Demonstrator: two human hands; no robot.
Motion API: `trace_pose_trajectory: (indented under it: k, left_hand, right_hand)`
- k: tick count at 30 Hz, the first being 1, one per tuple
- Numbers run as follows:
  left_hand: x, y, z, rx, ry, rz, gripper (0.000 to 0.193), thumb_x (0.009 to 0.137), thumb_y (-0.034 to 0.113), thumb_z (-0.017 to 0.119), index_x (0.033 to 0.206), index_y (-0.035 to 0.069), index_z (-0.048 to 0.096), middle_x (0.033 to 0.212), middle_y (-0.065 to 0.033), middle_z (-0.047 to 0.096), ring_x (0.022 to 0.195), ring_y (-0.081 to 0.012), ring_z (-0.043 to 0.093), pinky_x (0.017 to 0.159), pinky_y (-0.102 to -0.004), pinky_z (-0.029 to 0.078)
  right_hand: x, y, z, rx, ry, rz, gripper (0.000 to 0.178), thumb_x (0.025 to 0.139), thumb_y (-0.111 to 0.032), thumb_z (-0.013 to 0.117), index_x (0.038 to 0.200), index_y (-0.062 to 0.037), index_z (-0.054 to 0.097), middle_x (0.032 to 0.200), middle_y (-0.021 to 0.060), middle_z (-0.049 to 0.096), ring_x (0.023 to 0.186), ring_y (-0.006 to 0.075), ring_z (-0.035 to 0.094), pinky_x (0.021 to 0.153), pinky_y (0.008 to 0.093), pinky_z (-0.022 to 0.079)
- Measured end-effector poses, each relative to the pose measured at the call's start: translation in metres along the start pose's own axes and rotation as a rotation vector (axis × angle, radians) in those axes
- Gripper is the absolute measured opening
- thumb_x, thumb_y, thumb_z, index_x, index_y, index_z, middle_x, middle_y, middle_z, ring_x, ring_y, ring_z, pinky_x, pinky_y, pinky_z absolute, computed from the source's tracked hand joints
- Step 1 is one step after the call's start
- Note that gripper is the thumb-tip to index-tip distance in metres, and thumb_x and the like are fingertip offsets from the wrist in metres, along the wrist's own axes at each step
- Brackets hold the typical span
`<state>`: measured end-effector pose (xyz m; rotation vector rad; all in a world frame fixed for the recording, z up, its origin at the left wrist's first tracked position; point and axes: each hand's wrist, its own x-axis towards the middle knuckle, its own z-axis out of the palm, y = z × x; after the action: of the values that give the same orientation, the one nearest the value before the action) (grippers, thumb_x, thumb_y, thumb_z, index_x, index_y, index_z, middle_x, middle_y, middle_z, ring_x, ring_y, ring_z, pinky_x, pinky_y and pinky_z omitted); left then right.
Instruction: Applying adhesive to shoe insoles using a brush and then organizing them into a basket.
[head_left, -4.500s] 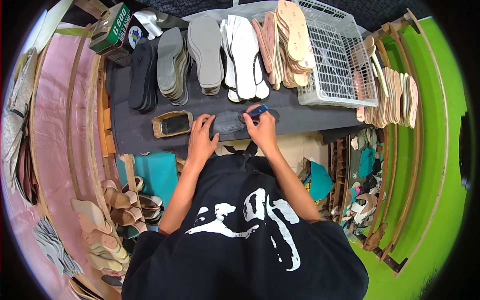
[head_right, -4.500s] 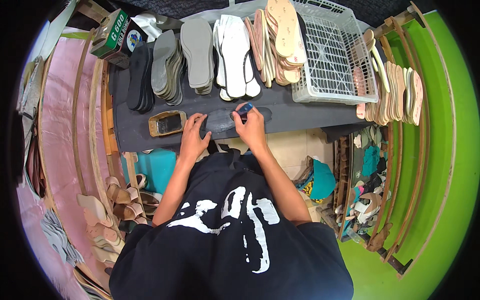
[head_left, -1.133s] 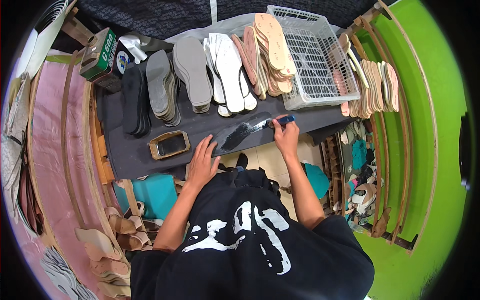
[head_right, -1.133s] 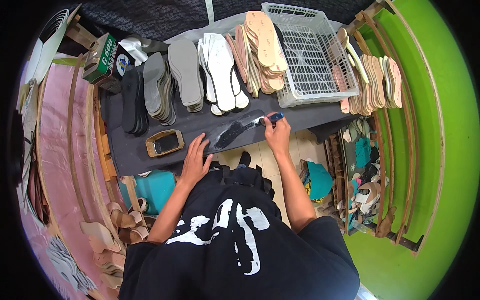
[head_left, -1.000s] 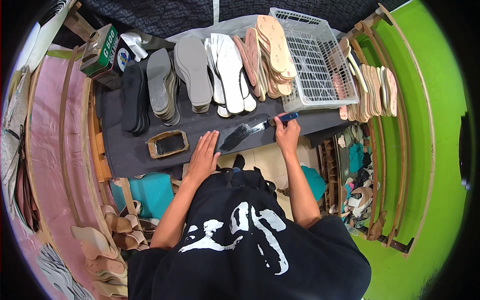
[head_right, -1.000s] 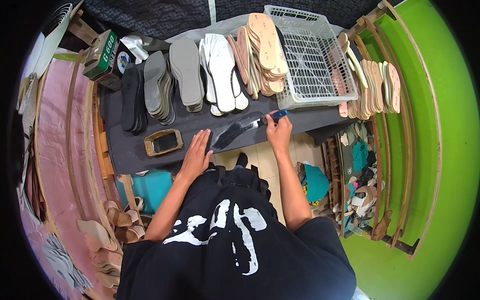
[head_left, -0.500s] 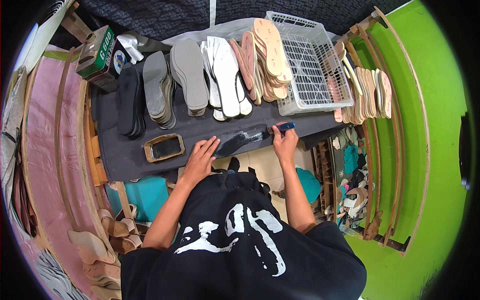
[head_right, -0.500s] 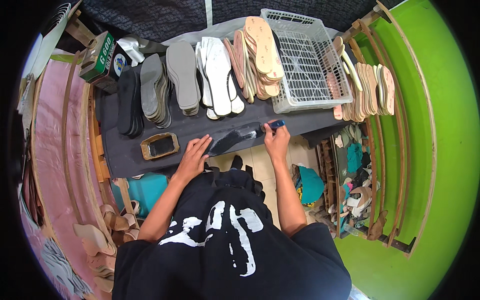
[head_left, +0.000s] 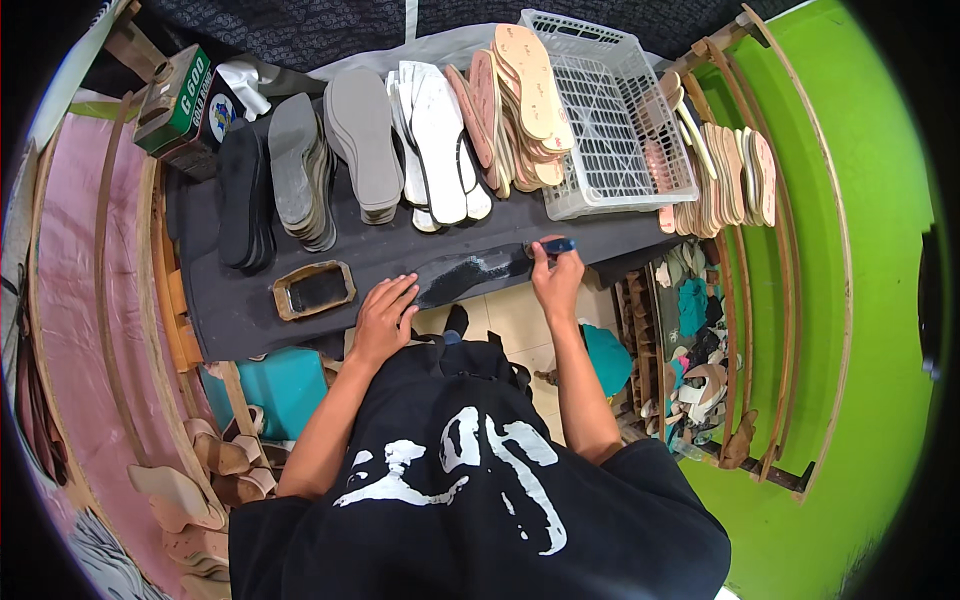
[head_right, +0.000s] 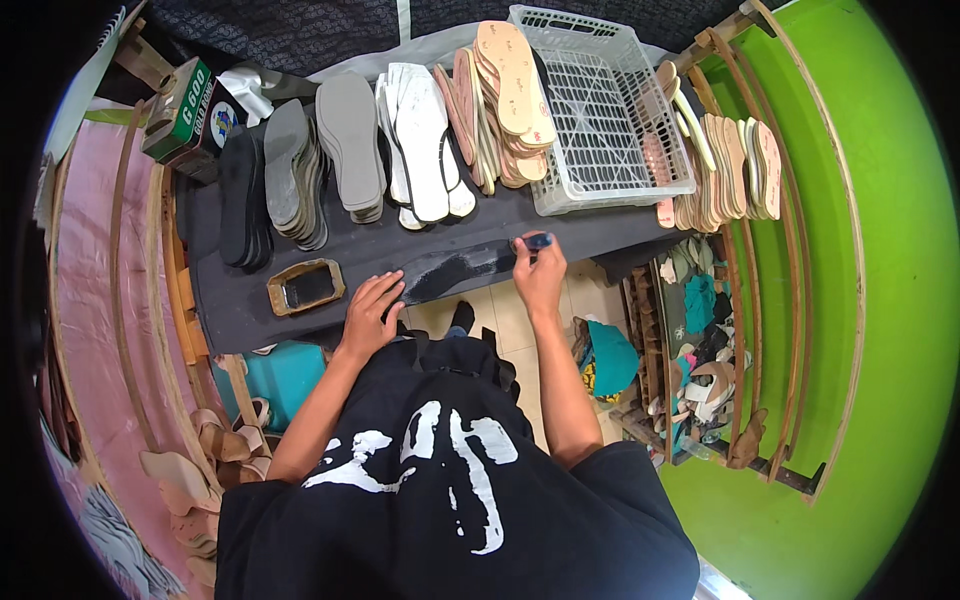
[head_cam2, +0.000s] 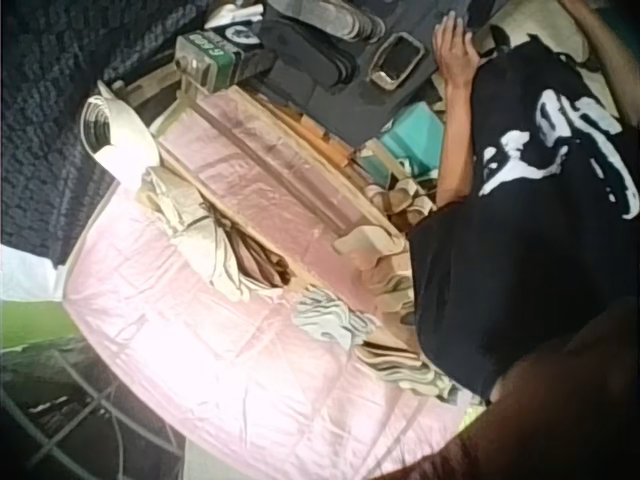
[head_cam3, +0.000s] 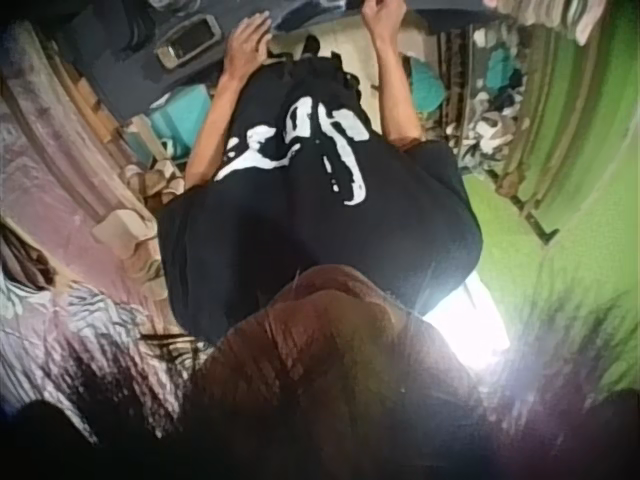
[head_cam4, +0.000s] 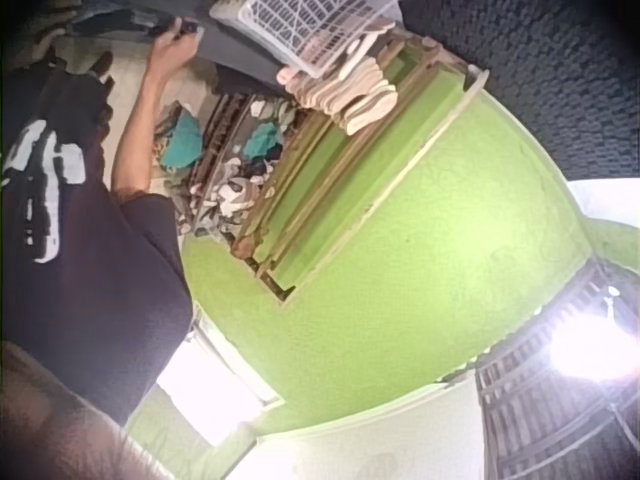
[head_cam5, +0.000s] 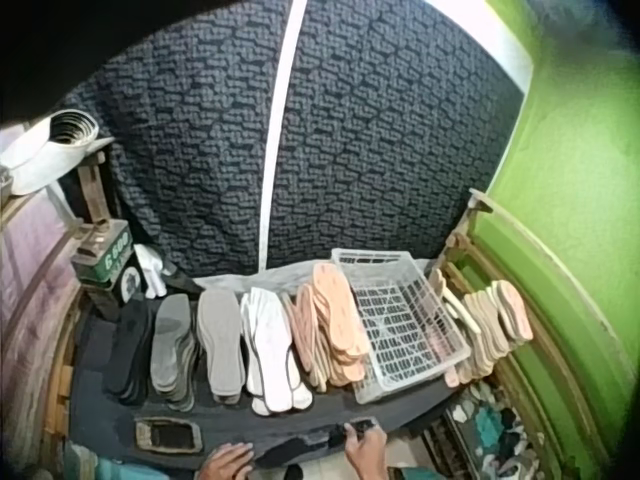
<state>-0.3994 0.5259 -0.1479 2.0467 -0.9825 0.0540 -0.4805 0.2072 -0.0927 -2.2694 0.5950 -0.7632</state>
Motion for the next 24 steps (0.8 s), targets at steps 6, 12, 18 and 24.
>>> trace_pose_trajectory:
  k: [6,12,18,24]
  left_hand:
    - [0.0,0.001,0.0,0.01,0.006,-0.016,0.037,0.088,0.001,0.08,0.125,-0.001,0.078,0.142,-0.012,0.074,0.133,-0.0339,0.068,0.118,-0.0487,0.051]
    - [0.001,0.001,-0.002,-0.025,0.015,-0.032,0.037,0.087,0.004,0.083,0.124,0.0,0.079,0.14,-0.0115,0.075,0.131,-0.0335,0.069,0.117,-0.0475,0.052]
    - [0.003,0.0,-0.001,-0.024,0.011,-0.04,0.036,0.087,0.005,0.084,0.122,0.0,0.08,0.139,-0.0113,0.076,0.131,-0.0336,0.069,0.117,-0.0471,0.052]
    - [0.002,0.002,-0.003,-0.041,0.011,-0.054,0.034,0.088,0.005,0.084,0.121,0.001,0.08,0.138,-0.0115,0.076,0.132,-0.0334,0.07,0.118,-0.0469,0.052]
  right_hand:
    - [-0.025,-0.013,0.007,0.164,-0.138,-0.065,0.011,0.096,-0.004,0.082,0.101,0.0022,0.074,0.092,0.0176,0.073,0.079,0.0346,0.075,0.071,0.0391,0.058]
    - [-0.015,0.005,0.005,0.001,0.062,-0.07,0.01,0.096,-0.001,0.08,0.098,0.0021,0.07,0.092,0.0168,0.071,0.079,0.0348,0.073,0.072,0.0412,0.057]
    - [-0.051,-0.04,0.04,0.188,-0.11,-0.187,0.009,0.095,-0.001,0.08,0.098,0.0019,0.072,0.094,0.0179,0.073,0.084,0.0368,0.074,0.075,0.0408,0.058]
    - [-0.001,-0.009,0.004,0.096,-0.064,-0.078,0.007,0.096,-0.003,0.079,0.096,0.0019,0.074,0.087,0.0166,0.077,0.077,0.0332,0.077,0.074,0.0393,0.06]
